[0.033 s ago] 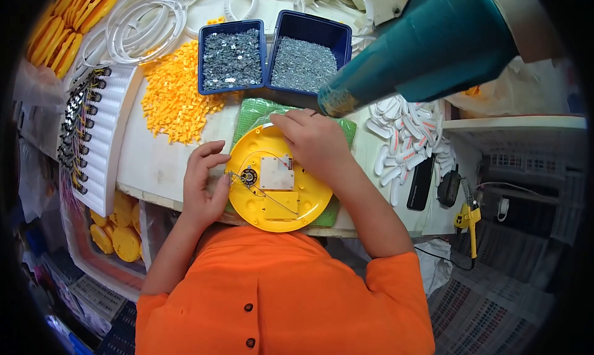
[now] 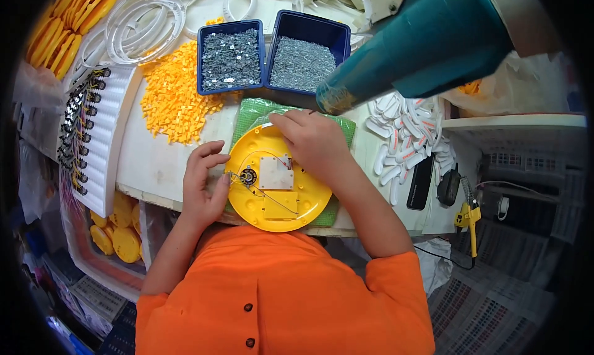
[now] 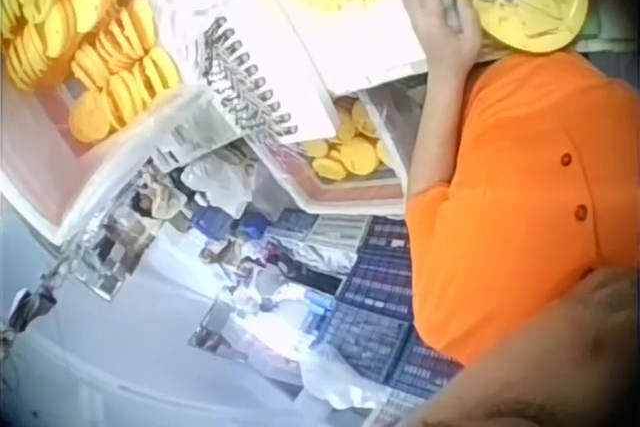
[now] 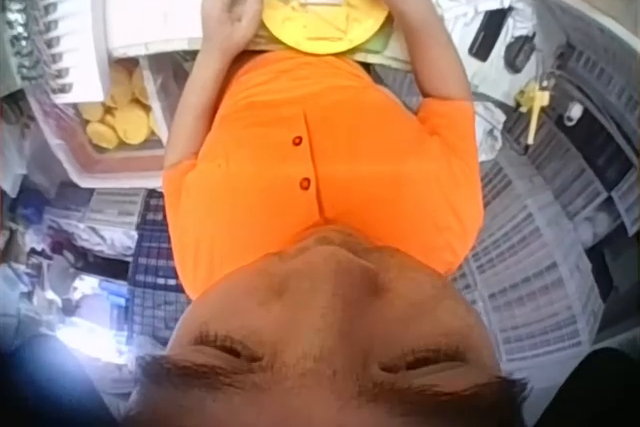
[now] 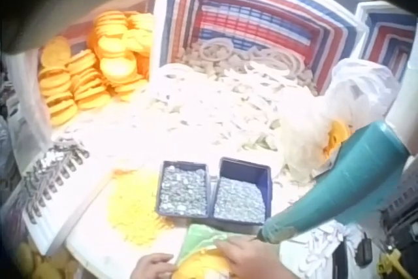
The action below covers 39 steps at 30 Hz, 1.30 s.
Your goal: Assemble yellow plastic toy components using pneumatic tools and small metal parts.
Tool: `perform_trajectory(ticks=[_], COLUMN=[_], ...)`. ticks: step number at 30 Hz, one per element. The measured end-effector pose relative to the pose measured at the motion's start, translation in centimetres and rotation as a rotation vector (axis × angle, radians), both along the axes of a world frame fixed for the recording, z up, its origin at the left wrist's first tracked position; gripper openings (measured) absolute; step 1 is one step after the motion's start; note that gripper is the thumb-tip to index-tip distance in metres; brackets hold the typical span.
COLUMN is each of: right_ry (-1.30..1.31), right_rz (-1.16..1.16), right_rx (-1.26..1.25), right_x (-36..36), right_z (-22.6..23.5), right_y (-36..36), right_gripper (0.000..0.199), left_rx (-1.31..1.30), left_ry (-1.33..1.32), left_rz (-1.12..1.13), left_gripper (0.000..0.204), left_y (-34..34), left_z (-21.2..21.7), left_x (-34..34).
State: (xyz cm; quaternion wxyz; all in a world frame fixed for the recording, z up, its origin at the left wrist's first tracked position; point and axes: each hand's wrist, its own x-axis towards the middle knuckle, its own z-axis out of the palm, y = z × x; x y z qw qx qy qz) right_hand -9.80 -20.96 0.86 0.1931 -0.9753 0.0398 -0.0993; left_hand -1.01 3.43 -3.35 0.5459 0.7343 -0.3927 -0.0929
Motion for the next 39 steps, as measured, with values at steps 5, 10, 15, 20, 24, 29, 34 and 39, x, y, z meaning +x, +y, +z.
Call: perform_trajectory(ticks=[5, 10, 15, 20, 24, 29, 34, 39], right_ry=[-0.182, -0.112, -0.122, -0.082, -0.141, -0.299, -0.468, -0.417], right_rz=[0.007, 0.066, 0.013, 0.124, 0.049, -0.170, -0.628, -0.944], right_rx=[0.048, -0.069, -0.103, -0.053, 0.024, 0.018, -0.103, -0.489], right_x=[-2.3, -5.9, -6.0, -6.0, -6.7, -6.7, -6.1, -4.7], right_z=[0.9, 0.8, 1.1, 1.3, 1.5, 2.4, 2.6, 4.1], right_y=[-0.4, 2.2, 2.7, 2.0, 0.9, -4.7, -18.9, -27.8], right_gripper=[0.034, 0.037, 0.038, 0.036, 0.034, 0.028, 0.026, 0.027], left_rx=[0.014, 0.011, -0.006, 0.035, 0.005, 0.051, 0.032, 0.038], left_ry=[-0.007, -0.010, -0.052, -0.022, 0.005, -0.050, -0.003, -0.029], left_rz=[0.012, -0.012, -0.037, 0.010, -0.012, 0.022, -0.020, 0.002], left_gripper=[0.032, 0.032, 0.033, 0.035, 0.035, 0.033, 0.030, 0.032], left_y=[0.2, -0.1, 0.0, 0.3, -0.8, 0.4, 0.3, 0.1], left_z=[-0.3, 0.1, -0.6, -0.8, -0.5, -1.0, -0.9, -0.9], left_x=[0.1, 0.0, 0.1, -0.2, -0.2, 0.1, -0.2, -0.2])
